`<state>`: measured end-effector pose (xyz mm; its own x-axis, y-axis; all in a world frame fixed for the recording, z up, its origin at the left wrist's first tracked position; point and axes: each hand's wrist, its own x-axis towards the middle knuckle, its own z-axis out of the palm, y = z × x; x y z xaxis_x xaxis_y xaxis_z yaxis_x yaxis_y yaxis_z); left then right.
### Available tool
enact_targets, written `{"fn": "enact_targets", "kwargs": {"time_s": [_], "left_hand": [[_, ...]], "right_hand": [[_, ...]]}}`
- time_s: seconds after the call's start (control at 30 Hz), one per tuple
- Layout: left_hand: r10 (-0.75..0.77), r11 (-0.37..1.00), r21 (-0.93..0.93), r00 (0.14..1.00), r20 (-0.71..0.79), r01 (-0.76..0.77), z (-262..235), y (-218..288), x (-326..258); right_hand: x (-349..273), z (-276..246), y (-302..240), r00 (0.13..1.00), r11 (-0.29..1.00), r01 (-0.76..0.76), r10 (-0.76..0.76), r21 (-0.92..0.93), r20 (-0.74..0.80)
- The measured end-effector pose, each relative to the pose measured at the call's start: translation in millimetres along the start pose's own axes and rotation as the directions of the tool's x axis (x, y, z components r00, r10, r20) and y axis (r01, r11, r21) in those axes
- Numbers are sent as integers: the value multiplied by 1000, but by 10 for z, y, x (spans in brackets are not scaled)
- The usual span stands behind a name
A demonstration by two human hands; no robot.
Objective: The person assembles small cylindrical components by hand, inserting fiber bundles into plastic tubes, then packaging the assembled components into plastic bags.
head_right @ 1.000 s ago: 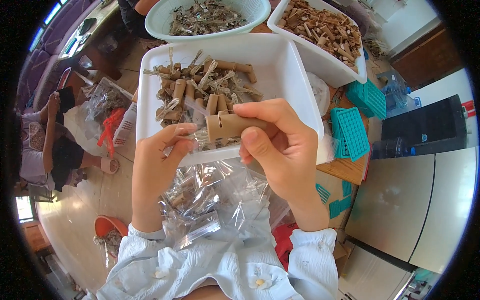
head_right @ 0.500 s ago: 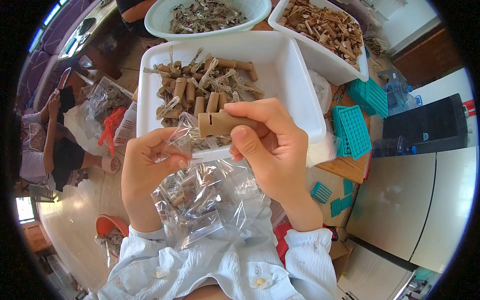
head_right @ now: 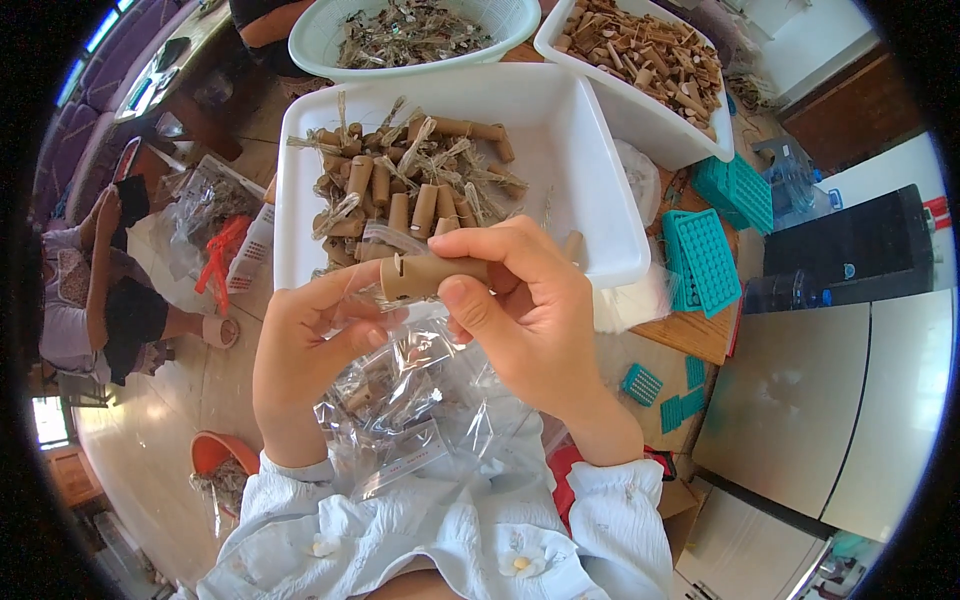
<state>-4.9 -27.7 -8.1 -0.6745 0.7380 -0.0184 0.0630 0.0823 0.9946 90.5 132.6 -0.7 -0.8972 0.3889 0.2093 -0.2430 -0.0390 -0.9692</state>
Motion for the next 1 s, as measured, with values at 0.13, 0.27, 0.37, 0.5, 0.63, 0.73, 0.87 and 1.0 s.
{"fn": "enact_targets", "kwargs": {"time_s": [0.13,0.27,0.37,0.5,0.63,0.73,0.87,1.0], "left_hand": [[-7,997,-79,1000,-8,7,62,29,-11],[78,993,-86,996,-52,-82,108,-24,30],[109,994,4,992,-60,-109,100,-22,34],[107,990,98,993,-52,-102,115,-10,15],[39,996,82,999,0,-39,116,31,2],[15,997,70,1000,16,-16,115,49,-1],[-15,999,-40,996,83,18,51,37,2],[-27,950,-306,995,95,55,56,39,-11]], "right_hand": [[-15,60,-50,997,996,-79,80,38,-13],[-35,28,-7,994,991,-103,101,-83,-36],[-42,7,-13,993,975,-119,114,-189,-38],[-15,7,-70,994,919,-102,106,-380,-11],[75,0,-112,989,858,117,-57,-499,134],[114,-8,-133,954,850,221,-88,-479,285],[119,82,-178,946,812,296,-175,-503,274],[33,121,-83,985,904,173,-155,-392,77]]}}
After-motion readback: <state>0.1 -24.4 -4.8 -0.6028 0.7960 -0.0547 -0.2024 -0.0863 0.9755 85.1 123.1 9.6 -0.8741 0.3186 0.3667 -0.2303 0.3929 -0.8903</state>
